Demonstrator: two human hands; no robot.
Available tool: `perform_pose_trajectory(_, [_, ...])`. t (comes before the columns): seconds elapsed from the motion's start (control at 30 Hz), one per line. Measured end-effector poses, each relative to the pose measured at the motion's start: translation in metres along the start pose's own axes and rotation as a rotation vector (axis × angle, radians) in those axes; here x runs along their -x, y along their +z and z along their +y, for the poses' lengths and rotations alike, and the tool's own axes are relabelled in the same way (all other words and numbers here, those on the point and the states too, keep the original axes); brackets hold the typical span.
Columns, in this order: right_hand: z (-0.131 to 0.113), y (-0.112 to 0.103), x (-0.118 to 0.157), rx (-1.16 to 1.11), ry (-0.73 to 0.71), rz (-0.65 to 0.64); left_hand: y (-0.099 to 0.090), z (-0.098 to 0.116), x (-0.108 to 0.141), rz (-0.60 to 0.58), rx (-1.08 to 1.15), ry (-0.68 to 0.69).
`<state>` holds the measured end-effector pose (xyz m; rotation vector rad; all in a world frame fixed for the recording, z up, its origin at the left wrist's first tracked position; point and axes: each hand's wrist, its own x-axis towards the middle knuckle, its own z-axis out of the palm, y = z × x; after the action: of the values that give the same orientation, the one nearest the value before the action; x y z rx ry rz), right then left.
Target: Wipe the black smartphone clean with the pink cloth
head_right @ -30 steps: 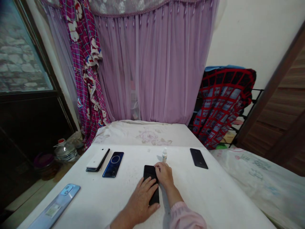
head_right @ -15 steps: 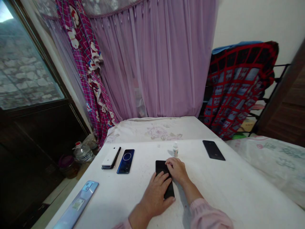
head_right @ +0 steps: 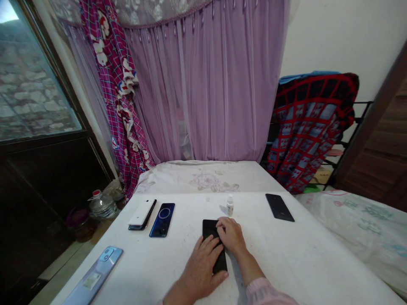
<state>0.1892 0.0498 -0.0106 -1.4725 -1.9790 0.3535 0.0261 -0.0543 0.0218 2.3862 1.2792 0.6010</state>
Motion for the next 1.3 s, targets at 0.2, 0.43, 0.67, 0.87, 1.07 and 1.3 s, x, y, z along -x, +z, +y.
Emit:
perform_pose_trajectory(0.2, [0.0, 0.001, -0.005, 0.003, 0.039, -0.027, -0.002, 0.002, 0.0, -0.012, -0.01, -0.005])
perform_pose_trajectory(0.43, [-0.007, 0.002, -0.013, 0.138, 0.055, -0.024, -0.002, 0.0, 0.0, -0.043, -0.027, -0.007])
perform_pose_trajectory(0.67, [-0.003, 0.004, -0.008, 0.115, 0.037, -0.01, 0.0, -0.005, -0.001, -0.07, 0.033, -0.01])
perform_pose_trajectory(0.87, [-0.001, 0.002, -0.002, -0.021, 0.035, 0.013, -0.001, -0.005, -0.003, -0.082, 0.034, -0.022])
perform_pose_trajectory(1.07, [0.001, 0.003, 0.002, -0.119, 0.038, 0.017, -0.001, -0.006, -0.004, -0.068, 0.024, -0.009])
perform_pose_trajectory(1.3, [-0.001, 0.007, -0.008, -0.059, 0.048, 0.038, 0.003, -0.007, -0.004, -0.067, 0.015, -0.013])
